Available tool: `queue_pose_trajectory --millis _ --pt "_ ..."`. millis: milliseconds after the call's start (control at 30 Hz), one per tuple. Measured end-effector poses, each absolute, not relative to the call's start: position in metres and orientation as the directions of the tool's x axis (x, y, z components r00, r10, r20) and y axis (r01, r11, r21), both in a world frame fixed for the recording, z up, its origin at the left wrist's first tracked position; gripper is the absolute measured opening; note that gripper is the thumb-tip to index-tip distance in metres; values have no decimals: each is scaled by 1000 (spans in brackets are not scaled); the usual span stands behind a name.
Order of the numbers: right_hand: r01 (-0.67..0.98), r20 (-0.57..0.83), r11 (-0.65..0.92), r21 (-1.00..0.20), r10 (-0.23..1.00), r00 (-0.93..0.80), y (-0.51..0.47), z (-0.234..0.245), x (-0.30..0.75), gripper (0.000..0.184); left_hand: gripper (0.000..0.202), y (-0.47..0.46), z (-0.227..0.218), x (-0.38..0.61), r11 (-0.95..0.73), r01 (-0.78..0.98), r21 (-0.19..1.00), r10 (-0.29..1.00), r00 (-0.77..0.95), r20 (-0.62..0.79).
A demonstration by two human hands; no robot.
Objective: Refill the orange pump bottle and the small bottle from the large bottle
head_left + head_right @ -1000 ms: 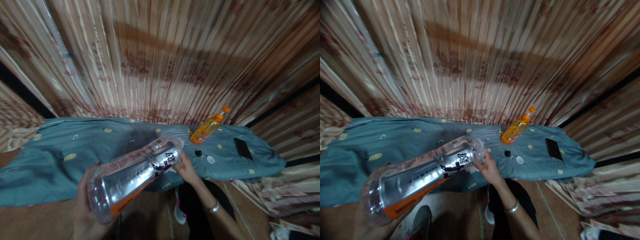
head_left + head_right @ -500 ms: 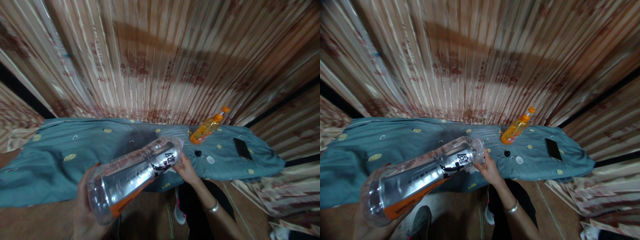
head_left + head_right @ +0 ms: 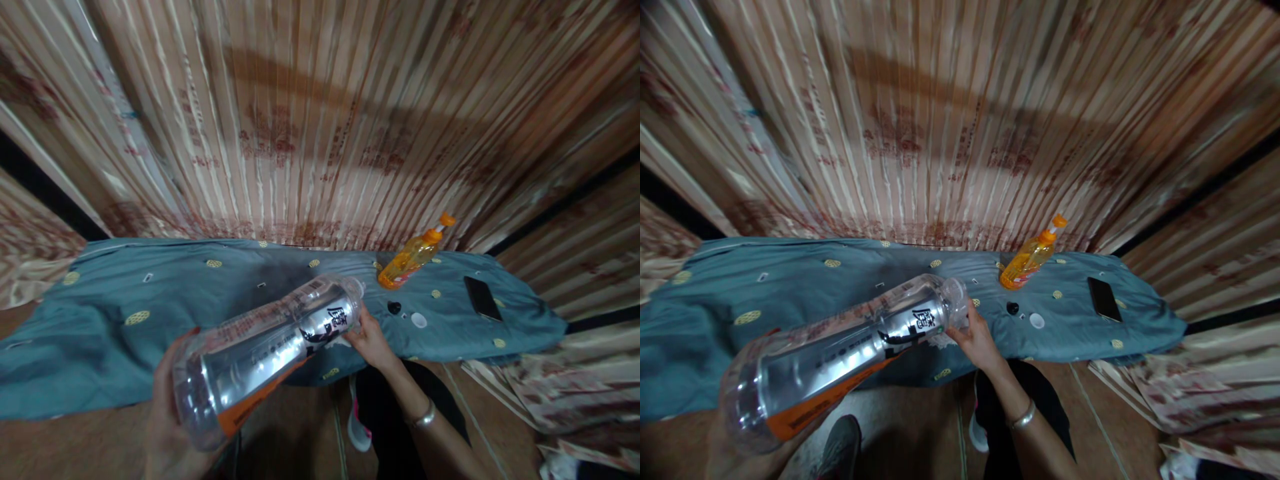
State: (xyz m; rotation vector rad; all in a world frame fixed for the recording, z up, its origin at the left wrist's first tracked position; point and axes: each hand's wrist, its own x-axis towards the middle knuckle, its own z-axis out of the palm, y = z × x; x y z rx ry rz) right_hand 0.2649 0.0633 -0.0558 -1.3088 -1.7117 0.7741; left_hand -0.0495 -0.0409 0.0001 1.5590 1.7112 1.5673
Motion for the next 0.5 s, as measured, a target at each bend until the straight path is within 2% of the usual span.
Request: queue_pose_trajectory --millis 167,267,333,367,500 --pt "466 254 276 -841 961 -110 63 -56 265 57 103 -38 1 -51 -290 555 779 845 -234 481" --pt "465 260 283 -839 959 -114 63 -57 265 57 102 -39 5 -44 -302 533 791 839 -246 486" --pt "462 260 284 -840 958 -117 64 -57 265 59 88 -39 7 -41 -229 474 851 834 -355 422" --pt "462 259 283 -840 959 -116 64 -57 265 60 89 -39 7 -40 -227 473 851 826 -370 426" --pt "470 246 272 -840 962 -117 64 -56 265 61 88 -36 6 -47 -250 567 784 840 -276 468"
